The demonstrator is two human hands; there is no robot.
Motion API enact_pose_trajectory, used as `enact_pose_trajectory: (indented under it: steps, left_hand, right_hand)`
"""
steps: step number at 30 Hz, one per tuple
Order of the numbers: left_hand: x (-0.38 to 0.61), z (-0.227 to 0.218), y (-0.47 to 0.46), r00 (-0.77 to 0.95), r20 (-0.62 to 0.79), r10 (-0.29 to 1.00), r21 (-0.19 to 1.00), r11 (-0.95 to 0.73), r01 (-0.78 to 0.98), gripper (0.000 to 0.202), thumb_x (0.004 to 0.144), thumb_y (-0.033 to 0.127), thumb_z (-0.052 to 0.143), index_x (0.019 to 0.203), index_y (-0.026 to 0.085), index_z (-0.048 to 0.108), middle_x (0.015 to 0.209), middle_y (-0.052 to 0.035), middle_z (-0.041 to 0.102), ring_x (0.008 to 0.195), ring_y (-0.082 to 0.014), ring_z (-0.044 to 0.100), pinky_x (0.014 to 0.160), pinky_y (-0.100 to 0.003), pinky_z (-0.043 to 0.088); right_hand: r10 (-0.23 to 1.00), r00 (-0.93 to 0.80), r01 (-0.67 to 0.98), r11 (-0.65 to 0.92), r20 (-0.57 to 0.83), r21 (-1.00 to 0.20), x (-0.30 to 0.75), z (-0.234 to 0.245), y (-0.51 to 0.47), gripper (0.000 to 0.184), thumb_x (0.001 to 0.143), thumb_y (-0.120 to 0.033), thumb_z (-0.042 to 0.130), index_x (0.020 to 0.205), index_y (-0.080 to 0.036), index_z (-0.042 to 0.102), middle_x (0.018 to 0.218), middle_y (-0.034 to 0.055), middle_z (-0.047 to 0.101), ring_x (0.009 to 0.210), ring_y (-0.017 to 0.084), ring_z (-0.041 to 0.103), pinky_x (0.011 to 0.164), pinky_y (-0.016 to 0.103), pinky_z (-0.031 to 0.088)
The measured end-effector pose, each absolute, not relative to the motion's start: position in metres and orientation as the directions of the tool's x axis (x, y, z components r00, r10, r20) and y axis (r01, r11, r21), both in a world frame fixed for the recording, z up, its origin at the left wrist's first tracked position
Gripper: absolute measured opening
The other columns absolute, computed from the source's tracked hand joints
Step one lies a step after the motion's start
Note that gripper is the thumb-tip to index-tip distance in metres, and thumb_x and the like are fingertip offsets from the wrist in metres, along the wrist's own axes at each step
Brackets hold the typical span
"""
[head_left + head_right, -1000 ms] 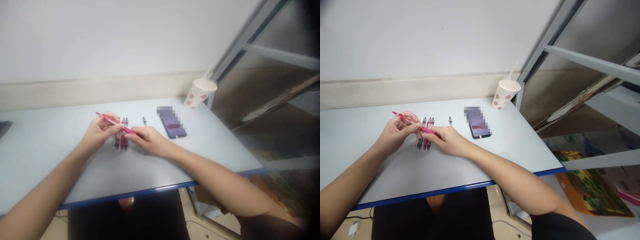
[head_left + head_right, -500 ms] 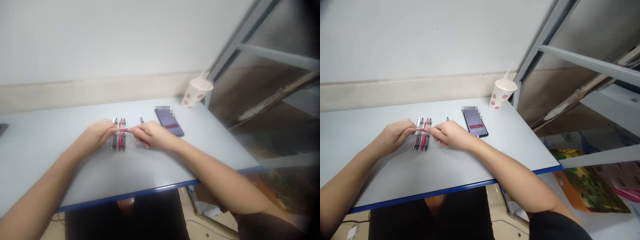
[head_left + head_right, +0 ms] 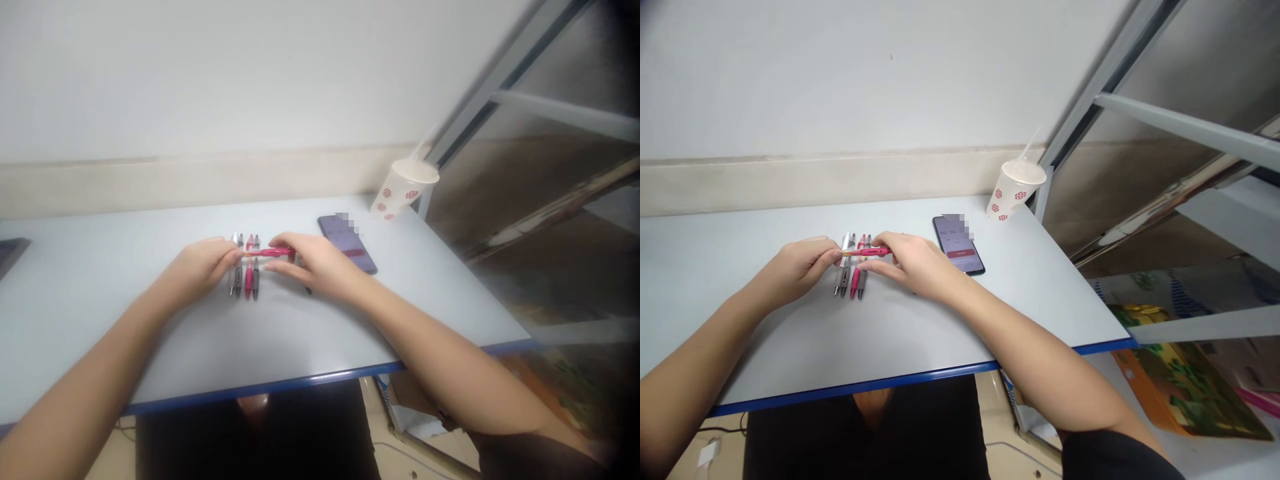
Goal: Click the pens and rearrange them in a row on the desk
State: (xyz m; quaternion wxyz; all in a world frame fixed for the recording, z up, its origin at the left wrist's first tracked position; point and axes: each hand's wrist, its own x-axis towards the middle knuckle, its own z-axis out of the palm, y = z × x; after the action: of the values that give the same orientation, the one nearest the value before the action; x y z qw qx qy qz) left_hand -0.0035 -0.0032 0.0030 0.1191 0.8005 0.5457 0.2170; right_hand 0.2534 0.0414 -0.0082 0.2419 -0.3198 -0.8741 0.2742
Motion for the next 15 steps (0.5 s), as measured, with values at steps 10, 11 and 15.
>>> enact_pose_trajectory:
  steps: [10, 11, 15]
  left_hand:
    - [-0.0009, 0.0016, -0.0042, 0.311, 0.222, 0.924, 0.437, -0.38, 0.815, 0.038, 0.101, 0.043, 0.042, 0.068, 0.024, 0.048, 0.067, -0.0025, 0.057, 0.06, -0.0201, 0.049, 0.062, -0.032, 0.037]
    - [-0.0011, 0.0015, -0.0042, 0.311, 0.226, 0.923, 0.438, -0.381, 0.814, 0.038, 0.101, 0.043, 0.042, 0.068, 0.024, 0.048, 0.067, -0.0025, 0.057, 0.06, -0.0202, 0.049, 0.062, -0.032, 0.037]
    - [-0.0023, 0.0006, -0.0037, 0.311, 0.232, 0.922, 0.44, -0.384, 0.812, 0.039, 0.101, 0.044, 0.042, 0.069, 0.024, 0.049, 0.067, -0.0025, 0.058, 0.06, -0.0205, 0.05, 0.062, -0.032, 0.038]
  right_hand:
    - [0.676, -0.703, 0.42, 0.646, 0.221, -0.637, 0.2556, -0.0044, 0.0428, 0.018, 0.103, -0.039, 0.06, 0.099, -0.021, 0.061, 0.093, 0.0036, 0.069, 0.079, 0.018, 0.058, 0.073, 0.029, 0.04]
    - [0.663, -0.711, 0.412, 0.663, 0.235, -0.625, 0.2555, -0.0037, 0.0422, 0.018, 0.101, -0.039, 0.064, 0.101, -0.021, 0.061, 0.096, 0.0041, 0.07, 0.081, 0.018, 0.059, 0.073, 0.029, 0.04]
    - [0.713, -0.668, 0.46, 0.619, 0.211, -0.636, 0.2543, -0.003, 0.0399, 0.03, 0.106, -0.05, 0.056, 0.1, -0.021, 0.063, 0.092, 0.0043, 0.07, 0.08, 0.019, 0.06, 0.074, 0.03, 0.041]
